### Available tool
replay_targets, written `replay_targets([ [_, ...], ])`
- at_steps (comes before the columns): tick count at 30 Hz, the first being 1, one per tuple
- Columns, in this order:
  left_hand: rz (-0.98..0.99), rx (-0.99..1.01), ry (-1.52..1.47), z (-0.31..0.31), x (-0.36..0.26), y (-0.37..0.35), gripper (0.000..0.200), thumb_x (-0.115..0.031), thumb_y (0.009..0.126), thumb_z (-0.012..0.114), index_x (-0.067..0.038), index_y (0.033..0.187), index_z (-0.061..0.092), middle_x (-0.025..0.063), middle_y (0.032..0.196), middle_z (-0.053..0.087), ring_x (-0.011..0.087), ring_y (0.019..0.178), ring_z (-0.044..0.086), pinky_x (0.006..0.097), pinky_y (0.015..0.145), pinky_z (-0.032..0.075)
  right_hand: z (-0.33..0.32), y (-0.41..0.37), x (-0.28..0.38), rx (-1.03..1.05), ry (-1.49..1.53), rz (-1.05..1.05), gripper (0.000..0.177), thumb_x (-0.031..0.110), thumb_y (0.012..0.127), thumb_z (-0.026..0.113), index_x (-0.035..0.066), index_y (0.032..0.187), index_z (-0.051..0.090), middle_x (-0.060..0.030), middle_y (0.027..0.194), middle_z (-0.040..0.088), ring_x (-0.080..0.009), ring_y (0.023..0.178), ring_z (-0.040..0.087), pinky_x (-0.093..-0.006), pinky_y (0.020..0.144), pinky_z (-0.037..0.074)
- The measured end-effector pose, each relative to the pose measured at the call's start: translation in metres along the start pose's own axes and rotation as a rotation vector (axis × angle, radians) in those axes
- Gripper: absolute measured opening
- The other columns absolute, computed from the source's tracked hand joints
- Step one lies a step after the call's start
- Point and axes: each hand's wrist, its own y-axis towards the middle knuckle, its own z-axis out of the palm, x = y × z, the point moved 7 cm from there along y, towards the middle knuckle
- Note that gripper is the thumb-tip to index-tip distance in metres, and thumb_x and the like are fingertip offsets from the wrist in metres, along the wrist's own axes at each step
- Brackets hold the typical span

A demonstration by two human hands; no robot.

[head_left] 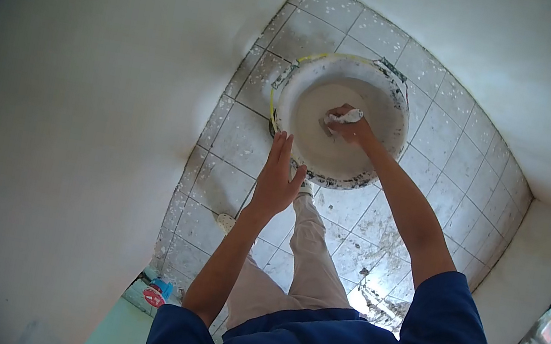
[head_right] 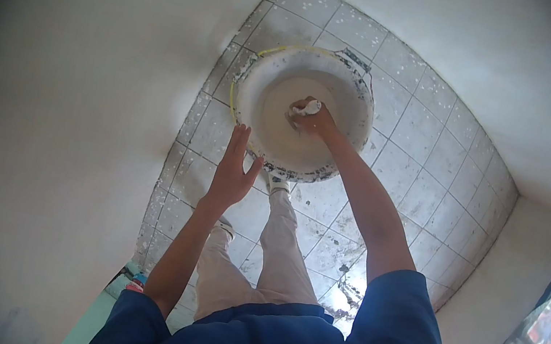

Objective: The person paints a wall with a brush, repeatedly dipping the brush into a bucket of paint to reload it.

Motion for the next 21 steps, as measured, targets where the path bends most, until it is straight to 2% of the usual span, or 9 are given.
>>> replay_targets([
  [1, -0.012, -0.003, -0.012, -0.001, -0.001, 0.0, 0.069, -0.024, 0.093, 0.059, 0.004, 0.146, 0.025, 0.0265, 0.152, 0.026, 0.0374, 0.144, 0.02, 0.0438, 0.116, 0.025, -0.001, 0.001, -0.002, 0.025, -0.016, 0.009, 0.038, 0.019, 0.075, 0.071, 0.012, 0.112, 0.069, -0.009, 0.109, 0.064, -0.0239, 0.098, 0.064, -0.0333, 0.087, 0.05],
  [4, -0.018, -0.017, -0.021, 0.001, -0.002, 0.001, 0.068, -0.023, 0.092, 0.06, 0.003, 0.146, 0.027, 0.0262, 0.151, 0.027, 0.0371, 0.144, 0.021, 0.0437, 0.116, 0.026, 0.001, -0.005, -0.015, 0.123, 0.327, 0.25, 0.035, 0.019, 0.077, 0.072, 0.011, 0.112, 0.07, -0.0086, 0.115, 0.065, -0.022, 0.098, 0.065, -0.0327, 0.086, 0.052],
  [7, -0.028, -0.003, -0.028, 0.0, 0.002, -0.003, 0.067, -0.023, 0.092, 0.061, 0.001, 0.146, 0.029, 0.0257, 0.151, 0.029, 0.0376, 0.143, 0.023, 0.0432, 0.116, 0.026, -0.012, -0.018, -0.012, 0.078, 0.761, 0.443, 0.039, 0.018, 0.081, 0.072, 0.009, 0.118, 0.066, -0.0083, 0.118, 0.064, -0.0206, 0.098, 0.065, -0.0317, 0.084, 0.055],
  [10, -0.007, 0.014, -0.023, -0.005, 0.003, -0.011, 0.065, -0.024, 0.091, 0.061, 0.003, 0.143, 0.032, 0.0279, 0.148, 0.031, 0.0411, 0.141, 0.025, 0.0443, 0.115, 0.026, -0.035, -0.027, 0.005, 0.002, 1.128, 0.376, 0.047, 0.018, 0.083, 0.072, 0.005, 0.127, 0.059, -0.0091, 0.119, 0.063, -0.0206, 0.102, 0.064, -0.0319, 0.083, 0.057],
  [12, 0.004, 0.022, -0.021, -0.016, 0.0, -0.018, 0.063, -0.025, 0.092, 0.06, 0.004, 0.141, 0.034, 0.0283, 0.146, 0.034, 0.0418, 0.14, 0.028, 0.0442, 0.115, 0.026, -0.055, -0.038, 0.007, -0.096, 1.195, 0.317, 0.054, 0.017, 0.083, 0.071, 0.003, 0.133, 0.052, -0.0089, 0.12, 0.061, -0.0195, 0.106, 0.062, -0.0333, 0.083, 0.056],
  [14, -0.017, 0.025, -0.017, -0.031, -0.003, -0.029, 0.062, -0.028, 0.093, 0.059, 0.003, 0.141, 0.036, 0.026, 0.145, 0.038, 0.0391, 0.138, 0.032, 0.0423, 0.114, 0.027, -0.08, -0.058, 0.026, -0.135, 1.179, 0.261, 0.048, 0.017, 0.087, 0.067, 0.007, 0.131, 0.053, -0.0056, 0.115, 0.061, -0.0172, 0.103, 0.059, -0.0331, 0.078, 0.056],
  [16, -0.056, 0.036, -0.05, -0.06, -0.019, -0.038, 0.06, -0.031, 0.093, 0.058, 0.0, 0.141, 0.037, 0.0235, 0.143, 0.041, 0.0357, 0.136, 0.037, 0.0405, 0.114, 0.029, -0.105, -0.085, 0.048, -0.229, 1.309, 0.216, 0.041, 0.017, 0.089, 0.062, 0.007, 0.128, 0.054, -0.0038, 0.113, 0.06, -0.0153, 0.104, 0.057, -0.0341, 0.082, 0.051],
  [19, -0.073, -0.026, -0.097, -0.11, -0.049, -0.059, 0.057, -0.033, 0.095, 0.056, -0.002, 0.14, 0.04, 0.0209, 0.14, 0.045, 0.0338, 0.131, 0.043, 0.0399, 0.11, 0.034, -0.128, -0.108, 0.049, -0.323, 1.397, 0.089, 0.029, 0.019, 0.09, 0.063, 0.007, 0.116, 0.06, -0.0042, 0.108, 0.063, -0.0172, 0.1, 0.06, -0.0328, 0.082, 0.05],
  [21, -0.129, -0.088, -0.17, -0.151, -0.066, -0.081, 0.055, -0.034, 0.096, 0.055, -0.003, 0.139, 0.042, 0.0207, 0.138, 0.047, 0.0342, 0.128, 0.047, 0.0401, 0.108, 0.037, -0.138, -0.119, 0.068, -0.343, 1.539, 0.045, 0.031, 0.02, 0.09, 0.063, 0.003, 0.117, 0.059, -0.0069, 0.111, 0.063, -0.0202, 0.102, 0.06, -0.0351, 0.086, 0.051],
])
